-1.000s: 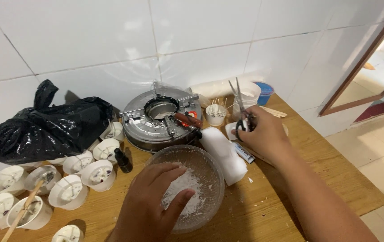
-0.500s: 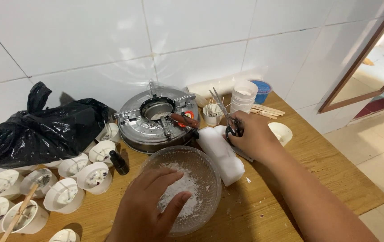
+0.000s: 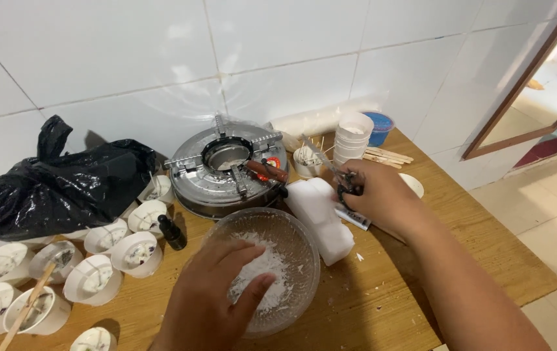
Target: Shaving a block of wax with scissors into a bowl and then spooning the shavings into a small metal container.
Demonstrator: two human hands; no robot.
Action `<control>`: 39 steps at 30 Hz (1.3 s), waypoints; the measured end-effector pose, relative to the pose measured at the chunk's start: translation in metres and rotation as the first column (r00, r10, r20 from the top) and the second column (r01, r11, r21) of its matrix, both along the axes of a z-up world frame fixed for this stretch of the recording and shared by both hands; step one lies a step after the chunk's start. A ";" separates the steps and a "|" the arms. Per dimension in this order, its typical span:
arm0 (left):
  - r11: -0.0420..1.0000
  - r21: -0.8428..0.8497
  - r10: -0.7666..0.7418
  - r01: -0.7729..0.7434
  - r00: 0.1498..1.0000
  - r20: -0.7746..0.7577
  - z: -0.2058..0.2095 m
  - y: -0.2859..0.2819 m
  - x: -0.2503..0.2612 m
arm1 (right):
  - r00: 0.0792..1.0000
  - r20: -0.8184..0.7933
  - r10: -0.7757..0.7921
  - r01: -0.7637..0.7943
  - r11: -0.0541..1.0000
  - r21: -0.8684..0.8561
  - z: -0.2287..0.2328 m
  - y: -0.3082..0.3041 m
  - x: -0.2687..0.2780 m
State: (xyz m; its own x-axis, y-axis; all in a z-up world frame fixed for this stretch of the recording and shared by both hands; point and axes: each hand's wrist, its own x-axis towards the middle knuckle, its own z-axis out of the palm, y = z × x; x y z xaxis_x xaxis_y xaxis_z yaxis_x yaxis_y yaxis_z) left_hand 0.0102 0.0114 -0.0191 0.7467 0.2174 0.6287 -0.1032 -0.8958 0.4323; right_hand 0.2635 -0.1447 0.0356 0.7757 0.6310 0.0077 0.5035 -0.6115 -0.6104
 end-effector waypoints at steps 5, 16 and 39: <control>0.994 -0.086 0.078 -0.073 0.995 0.056 0.023 0.005 -0.006 | 0.987 -0.049 -0.154 0.147 0.980 -0.134 0.020 -0.002 -0.019; 0.864 -0.029 0.420 -0.503 0.750 -0.510 0.047 0.015 -0.015 | 0.990 0.041 -0.132 0.138 0.919 -0.369 0.014 -0.012 -0.004; 0.850 -0.417 0.217 -0.322 0.935 -0.279 0.018 0.015 -0.022 | 0.936 0.322 0.139 -0.239 0.925 0.294 -0.028 0.001 -0.046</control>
